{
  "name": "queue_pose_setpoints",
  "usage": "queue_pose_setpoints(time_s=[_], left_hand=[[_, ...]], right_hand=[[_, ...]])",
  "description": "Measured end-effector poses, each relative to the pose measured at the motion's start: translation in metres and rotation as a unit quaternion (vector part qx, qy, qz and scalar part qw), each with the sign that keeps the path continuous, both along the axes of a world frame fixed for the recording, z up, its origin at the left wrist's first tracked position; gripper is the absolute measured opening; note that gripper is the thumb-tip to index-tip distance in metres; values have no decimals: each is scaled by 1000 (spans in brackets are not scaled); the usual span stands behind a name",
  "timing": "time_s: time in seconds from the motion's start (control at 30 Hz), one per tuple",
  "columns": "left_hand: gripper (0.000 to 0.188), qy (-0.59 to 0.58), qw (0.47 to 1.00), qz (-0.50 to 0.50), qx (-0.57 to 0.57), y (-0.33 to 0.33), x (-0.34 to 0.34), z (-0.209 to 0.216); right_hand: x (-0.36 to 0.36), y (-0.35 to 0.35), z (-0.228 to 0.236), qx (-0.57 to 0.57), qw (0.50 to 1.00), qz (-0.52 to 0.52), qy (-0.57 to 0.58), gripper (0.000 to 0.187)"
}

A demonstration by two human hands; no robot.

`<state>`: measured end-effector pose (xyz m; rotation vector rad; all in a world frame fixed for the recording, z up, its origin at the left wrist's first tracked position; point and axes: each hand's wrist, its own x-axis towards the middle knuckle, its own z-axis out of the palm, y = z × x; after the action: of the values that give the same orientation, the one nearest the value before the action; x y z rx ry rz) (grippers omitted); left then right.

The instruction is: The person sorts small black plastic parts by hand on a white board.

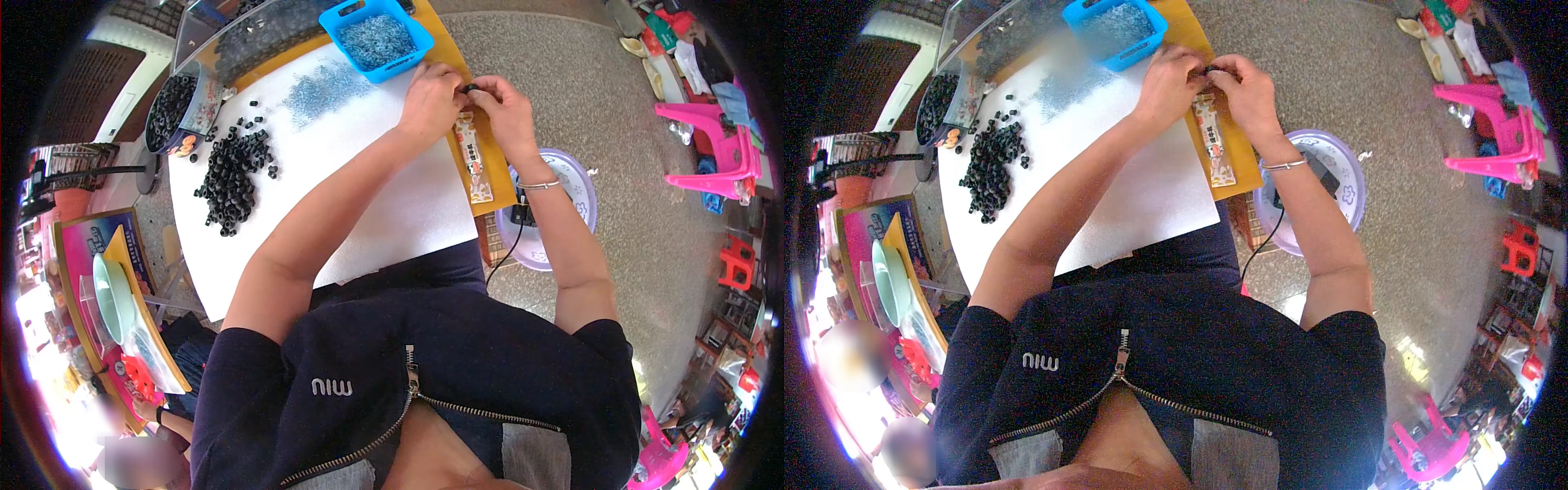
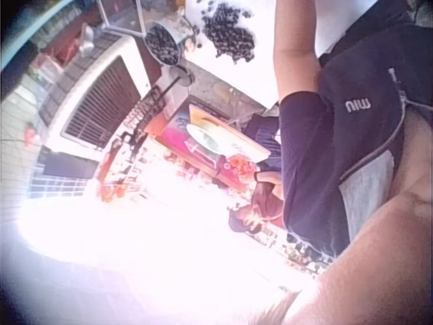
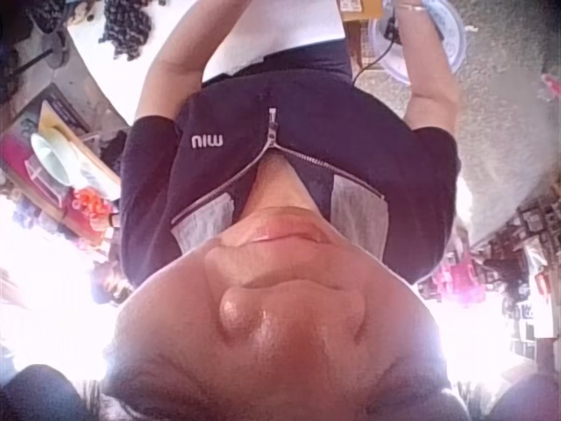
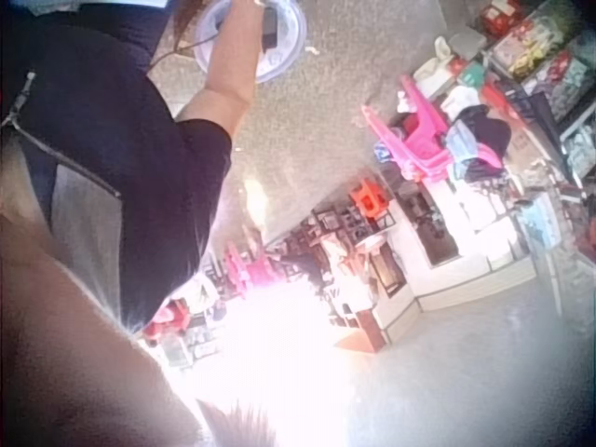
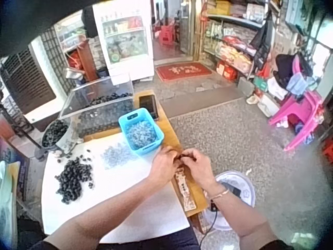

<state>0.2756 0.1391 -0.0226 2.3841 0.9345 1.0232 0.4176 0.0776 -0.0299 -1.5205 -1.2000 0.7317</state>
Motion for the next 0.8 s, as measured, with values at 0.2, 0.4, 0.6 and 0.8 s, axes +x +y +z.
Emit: queue_pose_setpoints(time_s=[0.2,0.4,0.6,0.8], left_hand=[[14,-107,986,13,-126,-28,-24,40],[16,-157,972,48,-166,-67,-73,67],[19,-195,938,107,-267,-101,-135,66],[18,-209,922,163,-282,-126,-189,56]], right_hand=[[-25,-22,44,-16,954,7,299,21],[-80,-44,51,9,847,57,528,18],[-144,-62,49,-46,837,92,538,18],[-197,-72,40,-104,842,111,517,21]])
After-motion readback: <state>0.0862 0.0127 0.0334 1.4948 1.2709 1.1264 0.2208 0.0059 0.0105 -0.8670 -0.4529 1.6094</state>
